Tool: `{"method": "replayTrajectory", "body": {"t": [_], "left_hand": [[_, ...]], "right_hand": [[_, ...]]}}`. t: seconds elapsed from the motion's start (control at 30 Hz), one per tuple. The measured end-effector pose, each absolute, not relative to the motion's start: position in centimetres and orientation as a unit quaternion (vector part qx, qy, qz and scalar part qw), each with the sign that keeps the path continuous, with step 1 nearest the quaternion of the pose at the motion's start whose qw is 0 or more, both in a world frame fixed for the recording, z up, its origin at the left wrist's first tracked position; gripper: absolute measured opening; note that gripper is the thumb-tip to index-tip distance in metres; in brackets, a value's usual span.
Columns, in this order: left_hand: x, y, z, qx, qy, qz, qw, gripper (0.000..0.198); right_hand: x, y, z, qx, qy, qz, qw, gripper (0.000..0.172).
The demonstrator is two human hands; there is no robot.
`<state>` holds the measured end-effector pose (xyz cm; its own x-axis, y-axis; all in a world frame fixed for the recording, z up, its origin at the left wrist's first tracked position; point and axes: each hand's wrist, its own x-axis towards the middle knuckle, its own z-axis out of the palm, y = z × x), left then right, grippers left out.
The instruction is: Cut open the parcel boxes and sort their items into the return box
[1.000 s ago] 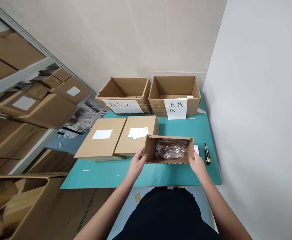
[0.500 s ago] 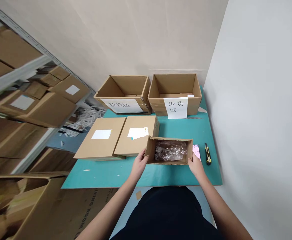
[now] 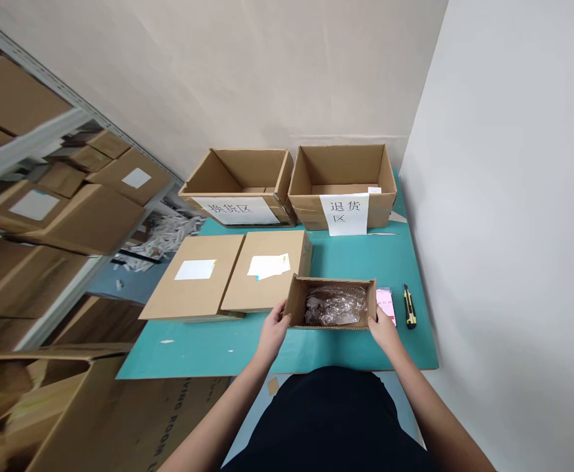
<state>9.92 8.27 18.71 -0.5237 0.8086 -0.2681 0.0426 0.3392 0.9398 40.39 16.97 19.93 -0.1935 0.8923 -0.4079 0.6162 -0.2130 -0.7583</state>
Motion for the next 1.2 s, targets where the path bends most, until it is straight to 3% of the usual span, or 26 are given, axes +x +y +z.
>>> {"method": "replayTrajectory", "body": {"t": [0.43,0.7,1.2], "left_hand": [[9.9,7.2,17.1,0.291,0.729,0.494,0.372,0.056],[10.1,6.6,17.3,0.278,0.752,0.471,0.368,0.059],[10.4,5.0,21.0,0.301,0.756,0.468,0.346,0.056]], "right_hand": [[39.8,16.5,19.7,-0.599,-0.613,0.5,0.127,0.054],[40.3,16.0,19.0,-0.593,-0.59,0.524,0.164,0.055],[40.5,13.4,22.7,-0.605,-0.599,0.492,0.182,0.058]]}}
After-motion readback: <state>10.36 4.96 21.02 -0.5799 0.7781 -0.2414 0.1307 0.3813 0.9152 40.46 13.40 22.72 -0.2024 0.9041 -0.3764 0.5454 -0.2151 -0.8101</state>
